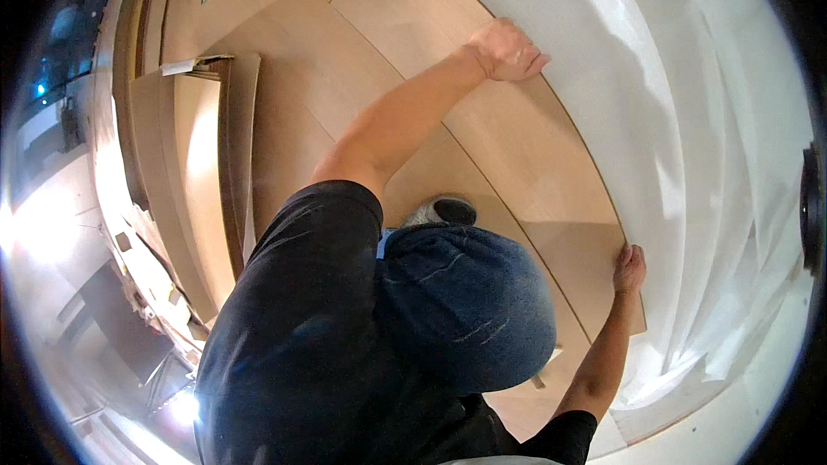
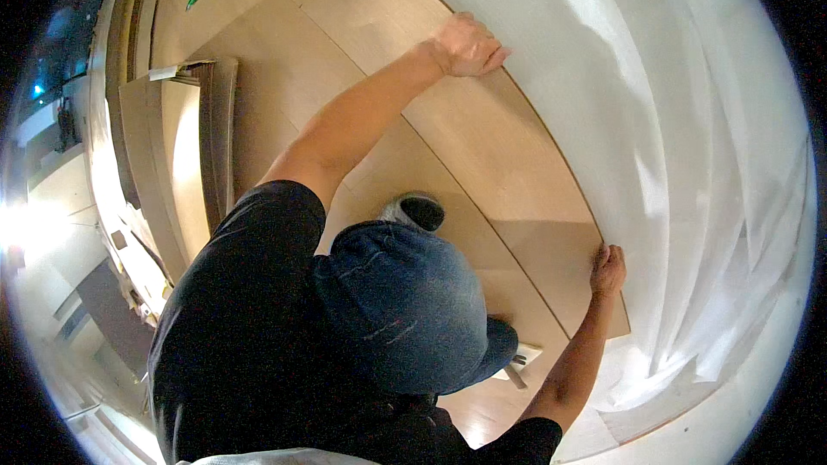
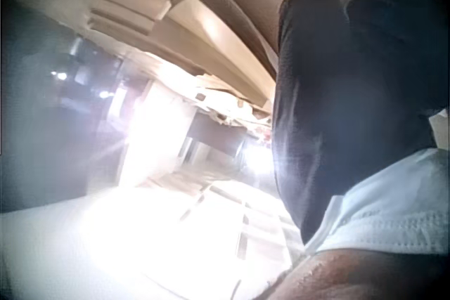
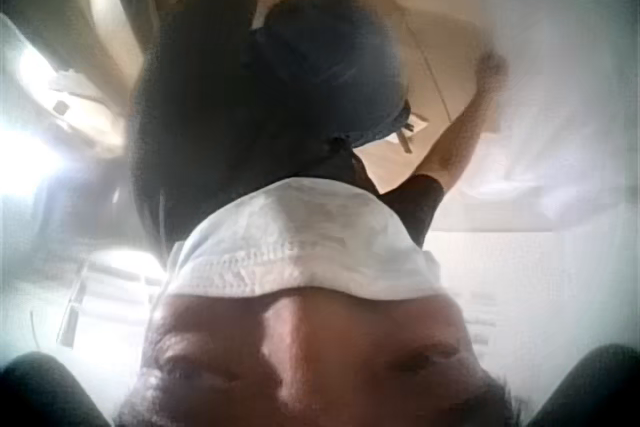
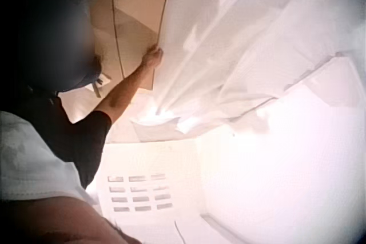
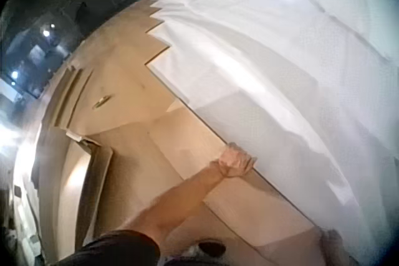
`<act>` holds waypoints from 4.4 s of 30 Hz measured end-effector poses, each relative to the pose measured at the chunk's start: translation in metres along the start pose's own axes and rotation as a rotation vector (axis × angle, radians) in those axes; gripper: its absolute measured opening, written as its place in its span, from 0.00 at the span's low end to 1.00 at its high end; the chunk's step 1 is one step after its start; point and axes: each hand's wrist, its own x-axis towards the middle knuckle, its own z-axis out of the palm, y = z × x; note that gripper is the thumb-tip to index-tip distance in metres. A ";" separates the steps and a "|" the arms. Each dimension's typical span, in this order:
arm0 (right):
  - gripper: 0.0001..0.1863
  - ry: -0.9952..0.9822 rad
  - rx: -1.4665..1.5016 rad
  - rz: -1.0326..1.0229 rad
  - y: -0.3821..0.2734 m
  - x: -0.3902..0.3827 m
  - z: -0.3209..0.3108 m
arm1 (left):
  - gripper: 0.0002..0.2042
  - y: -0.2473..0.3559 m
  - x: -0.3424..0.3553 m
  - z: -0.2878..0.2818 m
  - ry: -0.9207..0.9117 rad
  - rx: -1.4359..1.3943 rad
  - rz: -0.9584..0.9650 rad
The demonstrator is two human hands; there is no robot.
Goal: The person installs laminate flooring planks by placing them into position, using a hammer and a tapping block to secure them, and cutting pieces of the underlayment and cardboard with a utility knife.
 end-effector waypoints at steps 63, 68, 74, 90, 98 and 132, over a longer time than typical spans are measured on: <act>0.39 -0.118 0.179 0.905 0.043 -0.469 0.177 | 0.21 0.082 -0.218 0.006 -0.423 -0.121 -0.052; 0.36 0.007 -0.026 0.898 0.065 -0.419 0.122 | 0.21 0.120 -0.223 0.013 -0.286 -0.484 -0.028; 0.22 0.259 -0.162 0.133 -0.069 -0.235 -0.008 | 0.28 0.165 -0.137 0.060 -0.216 -1.027 0.031; 0.14 0.067 -0.167 -0.174 -0.315 0.082 -0.091 | 0.18 -0.061 0.022 -0.017 0.364 -0.512 -0.508; 0.14 -0.083 -0.179 0.045 -0.237 0.122 -0.116 | 0.23 -0.097 0.044 -0.006 0.098 -0.525 -0.528; 0.27 -0.126 -0.311 -0.186 -0.353 0.313 -0.143 | 0.18 -0.096 0.017 -0.001 0.158 -0.364 -0.328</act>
